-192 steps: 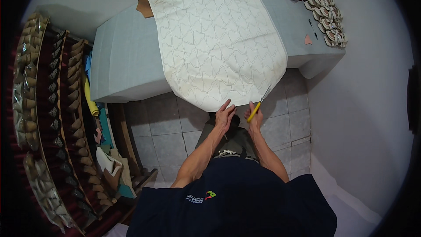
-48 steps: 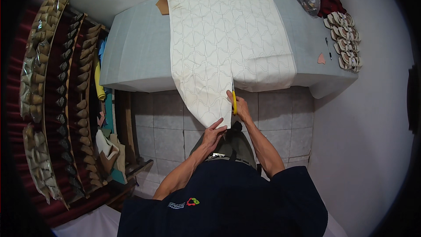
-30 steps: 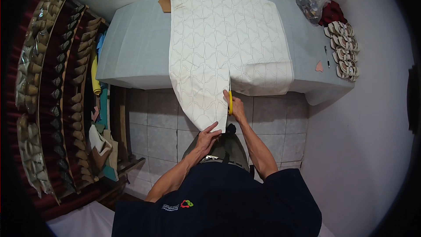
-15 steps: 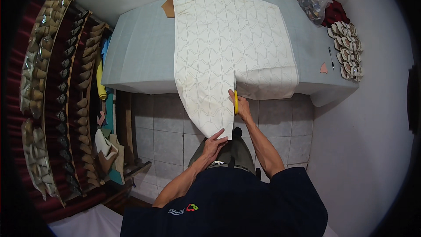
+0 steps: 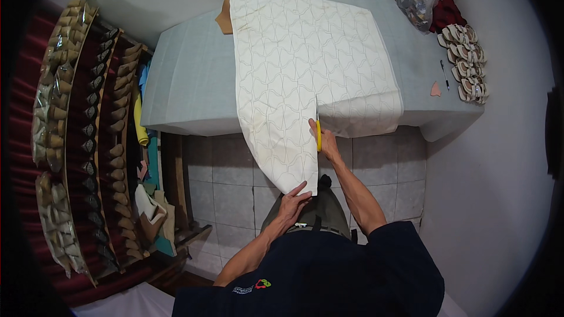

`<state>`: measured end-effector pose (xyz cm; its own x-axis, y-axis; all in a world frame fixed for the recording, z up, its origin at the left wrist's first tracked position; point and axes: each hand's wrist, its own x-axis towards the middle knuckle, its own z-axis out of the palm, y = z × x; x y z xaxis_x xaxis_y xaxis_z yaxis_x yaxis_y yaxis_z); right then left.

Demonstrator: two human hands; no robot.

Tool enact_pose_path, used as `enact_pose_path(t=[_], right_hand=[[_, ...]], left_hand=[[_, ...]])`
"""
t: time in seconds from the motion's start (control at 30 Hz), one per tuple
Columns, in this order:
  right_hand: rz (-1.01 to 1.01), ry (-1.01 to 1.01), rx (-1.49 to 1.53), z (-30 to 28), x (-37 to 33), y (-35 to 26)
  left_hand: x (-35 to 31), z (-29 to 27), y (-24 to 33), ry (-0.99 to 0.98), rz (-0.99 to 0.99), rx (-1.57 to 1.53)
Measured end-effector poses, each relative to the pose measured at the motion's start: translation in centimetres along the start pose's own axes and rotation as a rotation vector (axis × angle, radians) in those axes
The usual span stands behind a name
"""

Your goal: The person traces a pattern onto a large piece of white fabric using a pink template and a pen. They then use yellow-handled scissors to cut the fabric along the traced lines, separating it into two pieces.

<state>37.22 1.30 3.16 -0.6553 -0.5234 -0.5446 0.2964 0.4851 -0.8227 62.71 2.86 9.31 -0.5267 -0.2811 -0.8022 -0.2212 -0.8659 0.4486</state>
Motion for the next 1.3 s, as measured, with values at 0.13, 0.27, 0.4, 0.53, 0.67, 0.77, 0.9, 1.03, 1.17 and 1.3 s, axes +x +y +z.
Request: enact_pose_path(t=[0.13, 0.27, 0.4, 0.53, 0.67, 0.77, 0.9, 1.03, 1.17, 1.3], right_hand=[[0.036, -0.013, 0.012, -0.1, 0.6, -0.9], [0.04, -0.026, -0.046, -0.8, -0.1, -1.9], [0.051, -0.047, 0.035, -0.9, -0.2, -2.0], [0.048, -0.062, 0.0, -1.5, 2.0, -1.9], [0.026, -0.039, 0.001, -1.2, 2.4, -1.9], [0.023, -0.076, 0.088, -1.0, 1.4, -2.6], [0.122, -0.139, 0.213, -1.2, 1.4, -3.4], [0.141, -0.125, 0.172, -2.0, 2.9, -2.0], [0.135, -0.167, 0.143, -1.4, 3.0, -2.8], [0.156, -0.16, 0.165, -1.3, 4.1, -2.5]], left_hand=[[0.0, -0.3, 0.1, -0.009, 0.002, -0.016], [-0.1, -0.5, 0.2, 0.001, 0.01, -0.089], [-0.5, -0.7, 0.2, 0.0, 0.02, -0.139], [-0.9, -0.6, 0.2, -0.012, 0.018, -0.125], [-1.4, -0.7, 0.9, -0.013, -0.013, -0.127], [-1.1, -1.9, 4.3, 0.065, -0.052, 0.399], [1.9, -4.9, 8.5, 0.185, 0.214, 1.13], [9.7, -1.8, 13.0, 0.159, 0.848, 1.376], [16.5, 1.9, 18.1, 0.043, 1.106, 1.613], [20.0, 5.2, 21.8, -0.084, 1.097, 1.833]])
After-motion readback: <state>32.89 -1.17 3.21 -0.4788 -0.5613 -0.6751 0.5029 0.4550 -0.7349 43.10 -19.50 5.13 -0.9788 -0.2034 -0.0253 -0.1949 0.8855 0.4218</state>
